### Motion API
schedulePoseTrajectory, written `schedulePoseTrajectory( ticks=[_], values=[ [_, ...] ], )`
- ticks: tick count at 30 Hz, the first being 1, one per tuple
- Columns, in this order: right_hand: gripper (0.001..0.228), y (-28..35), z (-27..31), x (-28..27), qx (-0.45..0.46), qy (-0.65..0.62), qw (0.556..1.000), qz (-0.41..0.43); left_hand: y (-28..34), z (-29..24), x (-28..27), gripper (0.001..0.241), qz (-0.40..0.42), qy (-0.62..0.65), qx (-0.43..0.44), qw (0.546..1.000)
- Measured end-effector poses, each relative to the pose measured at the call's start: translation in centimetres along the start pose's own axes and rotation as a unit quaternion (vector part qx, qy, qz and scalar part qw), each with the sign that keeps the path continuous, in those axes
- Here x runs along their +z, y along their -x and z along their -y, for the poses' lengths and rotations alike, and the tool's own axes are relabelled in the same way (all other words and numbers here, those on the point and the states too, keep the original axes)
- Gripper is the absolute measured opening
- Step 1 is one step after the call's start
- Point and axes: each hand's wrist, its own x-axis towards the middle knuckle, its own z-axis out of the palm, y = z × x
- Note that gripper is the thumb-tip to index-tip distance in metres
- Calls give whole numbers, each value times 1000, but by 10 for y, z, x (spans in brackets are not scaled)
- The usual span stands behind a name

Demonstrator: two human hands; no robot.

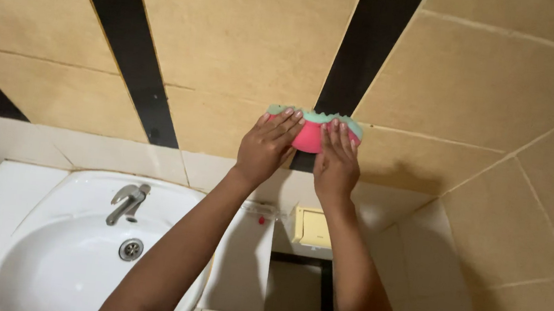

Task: The person uses a pink sponge to wipe the white sink basin, the countertop, and the tiled wall above the sink. The person scrubs the sink basin thoroughly, then moves to the wall tiles, and finally returns to wipe the sink and countertop again.

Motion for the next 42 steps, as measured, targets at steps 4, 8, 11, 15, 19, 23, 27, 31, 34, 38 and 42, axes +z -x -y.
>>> schedulePoseTrajectory(
  ticks=[4,8,11,15,19,23,27,31,34,38,42],
  values=[
    [55,22,-4,20,11,13,1000,16,19,1,9,56,23,-9,-10,1000],
    [51,42,-4,33,29,8,999,21,40,6,22,52,47,-11,-20,999],
    [48,59,-6,43,31,9,999,30,56,4,28,51,69,-11,-29,997],
    [44,80,-7,58,23,8,999,48,79,3,38,52,102,-20,-50,993],
    [43,103,-13,74,15,13,998,67,98,3,48,50,123,-24,-65,990],
    [49,117,-14,82,16,10,991,133,110,3,49,43,164,-34,-79,983],
    [57,122,-13,63,29,-16,982,186,110,-9,40,43,164,-9,-71,984],
    [56,62,-16,3,41,1,990,132,45,-26,4,48,94,30,-31,995],
    [68,4,-23,-50,-25,54,996,70,-17,-45,-29,52,-25,69,16,997],
    [70,-73,-1,-111,-52,51,997,7,-85,-49,-79,64,-60,48,49,996],
    [70,-111,17,-116,-57,80,995,-8,-113,-28,-81,58,-71,4,49,996]
  ],
)
